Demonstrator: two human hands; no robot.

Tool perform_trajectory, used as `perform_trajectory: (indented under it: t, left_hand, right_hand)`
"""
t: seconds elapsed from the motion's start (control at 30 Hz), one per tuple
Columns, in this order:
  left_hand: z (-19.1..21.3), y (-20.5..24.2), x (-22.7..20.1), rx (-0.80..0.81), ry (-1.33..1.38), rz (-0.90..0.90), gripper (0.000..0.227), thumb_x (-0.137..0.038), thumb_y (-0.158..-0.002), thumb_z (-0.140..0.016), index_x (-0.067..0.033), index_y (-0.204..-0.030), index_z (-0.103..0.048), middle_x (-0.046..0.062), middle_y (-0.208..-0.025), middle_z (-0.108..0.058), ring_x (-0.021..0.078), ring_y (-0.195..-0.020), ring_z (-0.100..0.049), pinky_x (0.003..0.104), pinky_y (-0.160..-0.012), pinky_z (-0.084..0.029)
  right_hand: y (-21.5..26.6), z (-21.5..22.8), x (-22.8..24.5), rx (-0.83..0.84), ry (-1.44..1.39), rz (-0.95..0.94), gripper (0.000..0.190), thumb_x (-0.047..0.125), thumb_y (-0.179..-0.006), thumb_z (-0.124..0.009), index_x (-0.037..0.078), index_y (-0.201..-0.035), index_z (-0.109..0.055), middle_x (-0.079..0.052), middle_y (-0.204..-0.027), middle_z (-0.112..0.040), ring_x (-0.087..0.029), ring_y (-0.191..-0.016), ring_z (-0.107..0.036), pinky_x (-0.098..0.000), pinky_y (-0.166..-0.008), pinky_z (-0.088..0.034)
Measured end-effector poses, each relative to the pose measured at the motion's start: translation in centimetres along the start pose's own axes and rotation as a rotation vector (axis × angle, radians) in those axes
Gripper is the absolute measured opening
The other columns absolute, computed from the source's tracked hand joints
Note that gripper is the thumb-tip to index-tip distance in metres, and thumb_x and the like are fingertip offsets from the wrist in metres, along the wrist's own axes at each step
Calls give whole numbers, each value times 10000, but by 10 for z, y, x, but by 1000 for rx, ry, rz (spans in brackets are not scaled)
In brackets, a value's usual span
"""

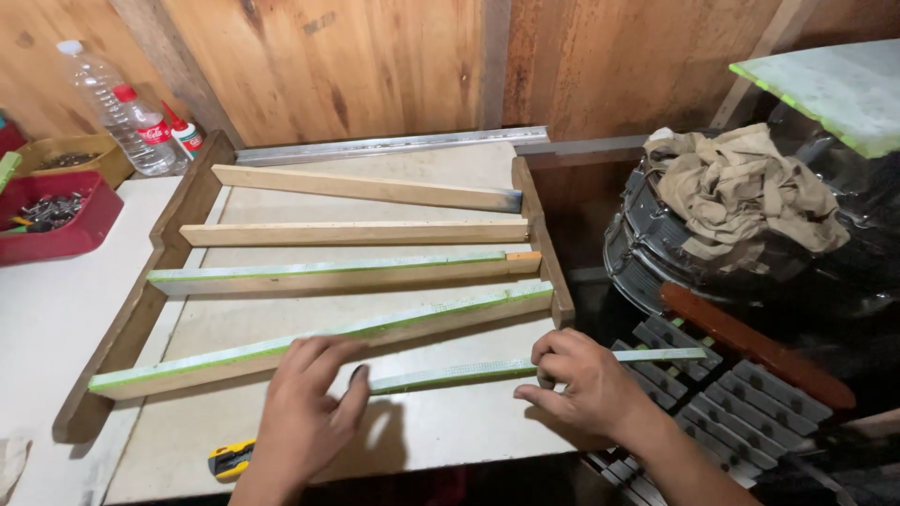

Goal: The person measures and cuts green mesh strips using a utility knife and then attaches them to the edges of wooden frame pieces. The person handles the mesh, the knife, and the wooden frames to complete the assembly.

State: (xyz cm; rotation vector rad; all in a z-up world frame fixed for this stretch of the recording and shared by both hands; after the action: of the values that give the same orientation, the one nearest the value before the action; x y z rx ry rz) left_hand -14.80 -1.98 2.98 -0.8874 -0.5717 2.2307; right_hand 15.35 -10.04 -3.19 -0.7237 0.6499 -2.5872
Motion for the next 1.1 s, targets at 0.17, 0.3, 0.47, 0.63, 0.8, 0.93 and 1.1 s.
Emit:
perform_trajectory:
  t: [0.17, 0.3, 0.47, 0.63, 0.8, 0.93, 1.1]
  left_hand:
    - [31, 61, 32, -190, -137, 96, 179, -188, -861, -730, -127, -1025, -770, 17, -992, -735, 228, -952, -659, 350, -887, -531]
    - [42, 87, 58, -106, -131, 172, 256, -197, -824, -734, -134, -1070, -766, 18, -1089, -742, 249, -1007, -643, 374, -973, -508]
    - [29, 108, 69, 68, -108, 127, 395, -239, -789, -774, -194, -1180, -754, 0, -1257, -734, 248, -1209, -616, 423, -1071, -431]
    - [14, 117, 77, 141, -184, 87, 327, -289, -838, -765, -251, -1161, -741, -41, -1262, -736, 223, -1137, -653, 442, -972, -425]
    - [3, 125, 97, 34, -293, 65, 436, -295, -796, -775, -229, -1222, -706, 4, -1202, -716, 242, -1054, -672, 459, -949, -480]
    - [4, 116, 88, 43, -314, 70, 459, -307, -780, -764, -234, -1228, -694, 0, -1198, -711, 250, -1070, -667, 479, -975, -481]
    - [34, 63, 19, -90, -228, -105, 369, -277, -827, -791, -151, -1167, -720, 24, -1139, -719, 249, -988, -666, 451, -949, -488]
  right_hand:
    - [-12, -16, 18, 8, -36, 95, 308, 365, -833, -840, 95, -960, -765, -79, -1020, -707, -261, -919, -675, -412, -806, -537]
    - [-19, -38, 19, 85, 54, 88, 274, 288, -843, -792, 142, -1075, -787, -66, -1091, -767, -277, -943, -698, -448, -856, -516]
    - [-14, -31, 10, 96, -16, 25, 223, 174, -838, -756, 143, -1055, -798, -37, -1049, -777, -243, -980, -698, -401, -879, -551]
    - [8, 11, -19, 65, -3, -199, 292, 167, -815, -755, 200, -1096, -828, -8, -1119, -797, -150, -1064, -707, -334, -1012, -586]
    - [13, 75, -43, -112, 75, -207, 284, 74, -820, -756, 125, -1095, -799, -41, -1123, -752, -180, -1039, -703, -312, -1010, -538]
    - [-4, 111, -85, -34, 177, -444, 355, 101, -874, -691, 197, -1203, -783, 42, -1123, -734, -140, -555, -577, -289, -505, -429]
    - [-37, 122, -115, 49, 69, -727, 393, 82, -893, -558, 197, -1189, -789, 39, -1289, -711, -215, -536, -486, -333, -557, -416]
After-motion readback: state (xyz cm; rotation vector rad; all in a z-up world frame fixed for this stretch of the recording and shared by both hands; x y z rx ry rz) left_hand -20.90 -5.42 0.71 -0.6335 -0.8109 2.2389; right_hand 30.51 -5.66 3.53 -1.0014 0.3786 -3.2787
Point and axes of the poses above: each hand's wrist, its own y-axis away from the middle knuckle, its own z-axis out of the back of the hand, x = y × z, the point moved 7 cm from there along -y, towards the middle knuckle
